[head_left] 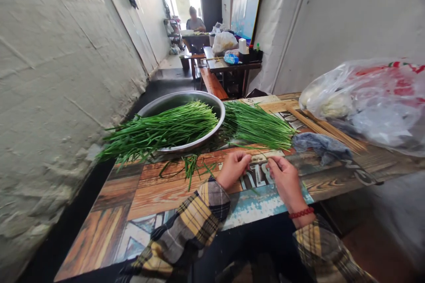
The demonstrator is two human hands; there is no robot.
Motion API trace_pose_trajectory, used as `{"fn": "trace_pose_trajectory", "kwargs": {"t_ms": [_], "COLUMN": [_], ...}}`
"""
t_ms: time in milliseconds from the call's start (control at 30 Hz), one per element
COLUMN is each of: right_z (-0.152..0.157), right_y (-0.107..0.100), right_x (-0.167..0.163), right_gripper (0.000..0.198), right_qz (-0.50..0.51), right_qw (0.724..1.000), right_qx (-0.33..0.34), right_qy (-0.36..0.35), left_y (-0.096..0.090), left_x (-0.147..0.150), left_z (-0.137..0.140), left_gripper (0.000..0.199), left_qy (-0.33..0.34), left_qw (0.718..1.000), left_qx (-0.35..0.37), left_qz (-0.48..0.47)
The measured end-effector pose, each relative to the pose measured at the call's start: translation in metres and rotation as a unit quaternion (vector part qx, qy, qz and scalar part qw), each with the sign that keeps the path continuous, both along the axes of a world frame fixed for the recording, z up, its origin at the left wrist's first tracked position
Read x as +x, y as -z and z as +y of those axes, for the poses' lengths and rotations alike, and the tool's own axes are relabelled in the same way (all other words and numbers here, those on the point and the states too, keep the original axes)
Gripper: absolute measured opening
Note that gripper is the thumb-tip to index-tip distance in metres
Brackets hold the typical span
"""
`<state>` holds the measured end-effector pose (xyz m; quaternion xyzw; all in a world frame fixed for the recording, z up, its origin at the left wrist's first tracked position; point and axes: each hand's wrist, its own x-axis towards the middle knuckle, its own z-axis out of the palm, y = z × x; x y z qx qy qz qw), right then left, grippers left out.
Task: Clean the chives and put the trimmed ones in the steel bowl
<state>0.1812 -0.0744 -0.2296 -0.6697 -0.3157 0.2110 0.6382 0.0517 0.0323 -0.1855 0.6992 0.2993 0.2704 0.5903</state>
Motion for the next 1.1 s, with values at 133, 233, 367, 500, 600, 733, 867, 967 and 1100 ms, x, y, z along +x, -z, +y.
{"fn": "trace_pose_trajectory", "kwargs": {"t_ms": [133, 233, 367, 500, 600, 733, 867, 967, 1100], "right_z": [0.002, 0.002, 0.001, 0.002, 0.0, -0.006, -0.006, 0.001, 0.012], "right_y": [-0.007, -0.014, -0.015, -0.015, -0.021, -0.035, -0.034, -0.02, -0.004], "right_x": [-0.002, -0.004, -0.004, -0.001, 0.013, 0.053, 0.096, 0.115, 0.117], "right_gripper": [0.027, 0.023, 0.027, 0.029, 0.027, 0.023, 0.022, 0.024, 0.025], "right_qz": [-0.089, -0.152, -0.14, -0.133, -0.148, -0.287, -0.378, -0.373, -0.374], "right_qw": [0.994, 0.983, 0.986, 0.986, 0.977, 0.942, 0.918, 0.916, 0.91], "right_qx": [-0.036, -0.055, -0.044, -0.06, -0.089, -0.107, -0.119, -0.134, -0.154], "right_qy": [-0.05, -0.092, -0.077, -0.08, -0.125, -0.134, 0.009, 0.069, 0.088], "left_y": [-0.011, -0.012, 0.0, 0.007, 0.003, -0.003, -0.004, -0.006, -0.008], "left_x": [-0.002, -0.004, -0.003, 0.001, 0.002, -0.001, -0.002, 0.0, 0.001], "left_z": [-0.012, -0.013, -0.006, 0.006, 0.014, 0.02, 0.019, 0.017, 0.016], "left_gripper": [0.019, 0.028, 0.012, 0.026, 0.031, 0.036, 0.037, 0.034, 0.035], "left_qy": [0.015, 0.065, 0.082, 0.068, 0.022, -0.036, -0.038, -0.043, -0.026], "left_qw": [0.947, 0.914, 0.944, 0.984, 1.0, 0.989, 0.987, 0.991, 0.995], "left_qx": [0.32, 0.399, 0.312, 0.162, 0.021, -0.126, -0.14, -0.107, -0.08], "left_qz": [0.019, 0.033, 0.071, 0.037, -0.007, -0.073, -0.076, -0.067, -0.056]}}
